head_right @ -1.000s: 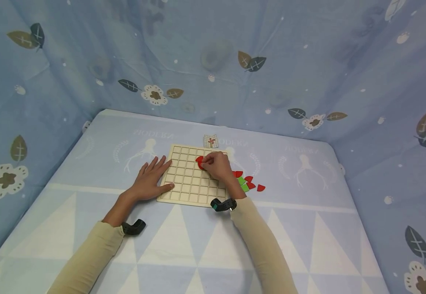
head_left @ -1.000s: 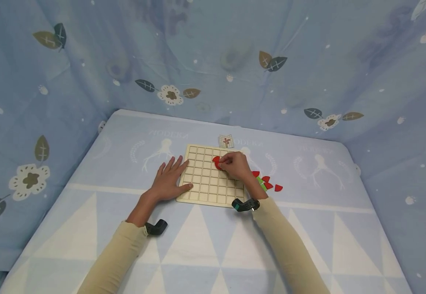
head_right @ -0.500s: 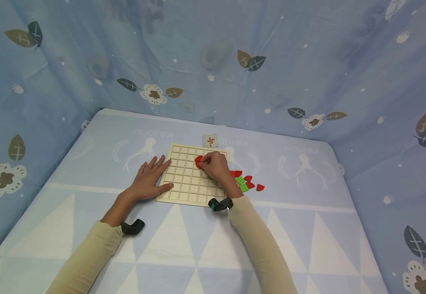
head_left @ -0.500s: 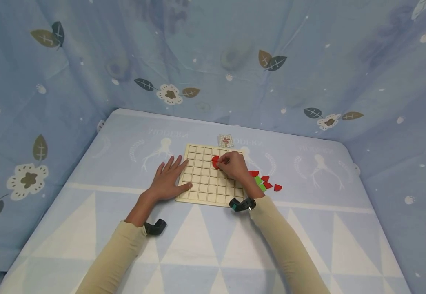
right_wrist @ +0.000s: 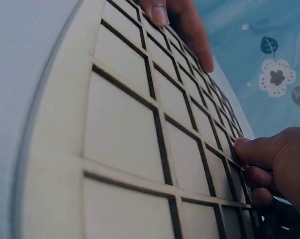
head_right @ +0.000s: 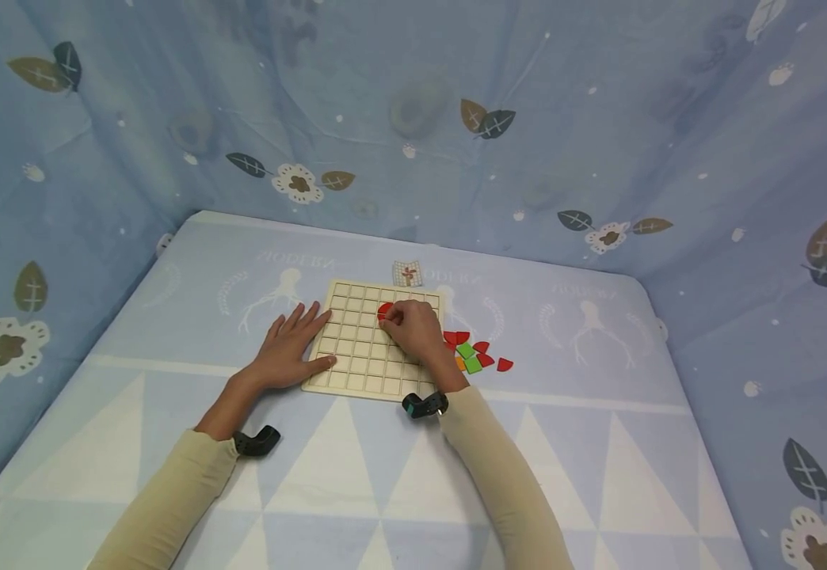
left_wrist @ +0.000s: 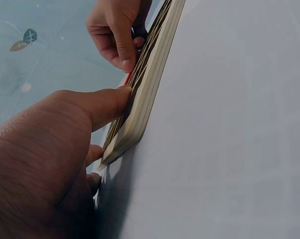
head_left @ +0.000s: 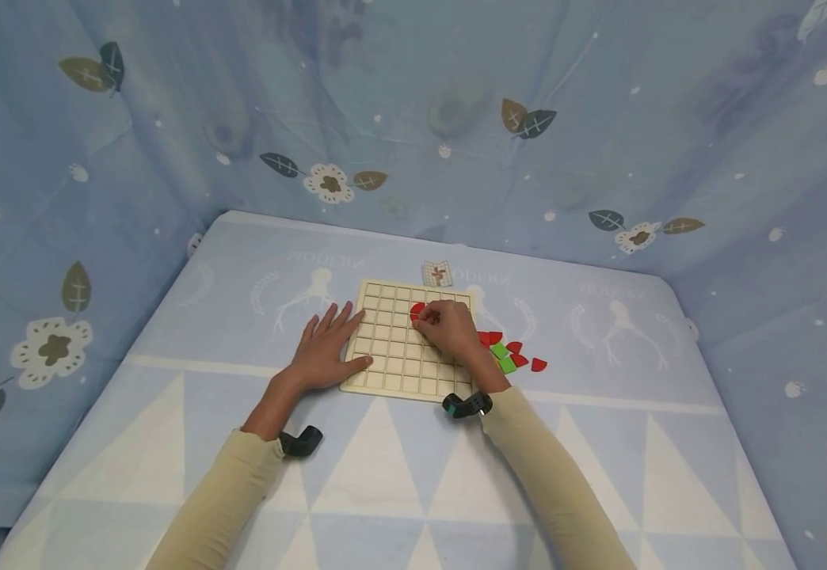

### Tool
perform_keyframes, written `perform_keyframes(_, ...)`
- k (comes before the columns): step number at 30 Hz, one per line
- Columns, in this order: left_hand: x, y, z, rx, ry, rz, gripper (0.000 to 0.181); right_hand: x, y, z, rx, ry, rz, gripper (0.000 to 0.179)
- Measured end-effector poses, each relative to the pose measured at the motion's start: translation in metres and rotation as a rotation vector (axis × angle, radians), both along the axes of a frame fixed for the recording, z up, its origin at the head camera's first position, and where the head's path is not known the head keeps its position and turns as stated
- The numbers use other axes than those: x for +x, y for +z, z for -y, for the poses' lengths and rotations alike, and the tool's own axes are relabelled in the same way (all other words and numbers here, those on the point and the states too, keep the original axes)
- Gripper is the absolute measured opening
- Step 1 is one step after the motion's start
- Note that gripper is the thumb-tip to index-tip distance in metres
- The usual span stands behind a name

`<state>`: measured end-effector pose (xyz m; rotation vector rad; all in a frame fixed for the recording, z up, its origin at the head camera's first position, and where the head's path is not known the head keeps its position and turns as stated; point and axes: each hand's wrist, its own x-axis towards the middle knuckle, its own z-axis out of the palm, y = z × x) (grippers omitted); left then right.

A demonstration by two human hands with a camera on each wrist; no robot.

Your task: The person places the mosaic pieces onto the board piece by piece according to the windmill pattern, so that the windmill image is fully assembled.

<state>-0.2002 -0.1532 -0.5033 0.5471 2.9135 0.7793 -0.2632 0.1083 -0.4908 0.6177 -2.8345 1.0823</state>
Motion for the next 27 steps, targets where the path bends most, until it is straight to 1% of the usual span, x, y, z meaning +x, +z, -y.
perform_keyframes(2, 0.000, -0.001, 0.000, -0.005, 0.000, -0.003, 0.085, 0.000, -0.001, -0.001, 0.000, -0.003, -0.015, 0.011)
perform_keyframes(6, 0.001, -0.002, -0.001, -0.003, -0.004, -0.006, 0.085, 0.001, -0.001, -0.002, -0.010, -0.001, -0.016, 0.010)
perform_keyframes(13, 0.003, 0.001, -0.001, 0.022, -0.001, -0.019, 0.085, 0.003, 0.002, -0.012, 0.012, -0.003, -0.061, 0.009)
perform_keyframes(19, 0.000, -0.002, -0.001, 0.002, -0.006, -0.011, 0.083, 0.005, 0.009, -0.035, 0.052, -0.047, -0.072, 0.011)
perform_keyframes(24, 0.000, -0.002, -0.001, 0.004, -0.006, -0.024, 0.078, 0.008, 0.016, -0.060, 0.074, -0.086, -0.033, 0.011)
perform_keyframes(27, 0.001, -0.001, 0.000, 0.011, 0.002, -0.033, 0.077, 0.009, 0.018, -0.075, 0.108, -0.115, -0.006, 0.013)
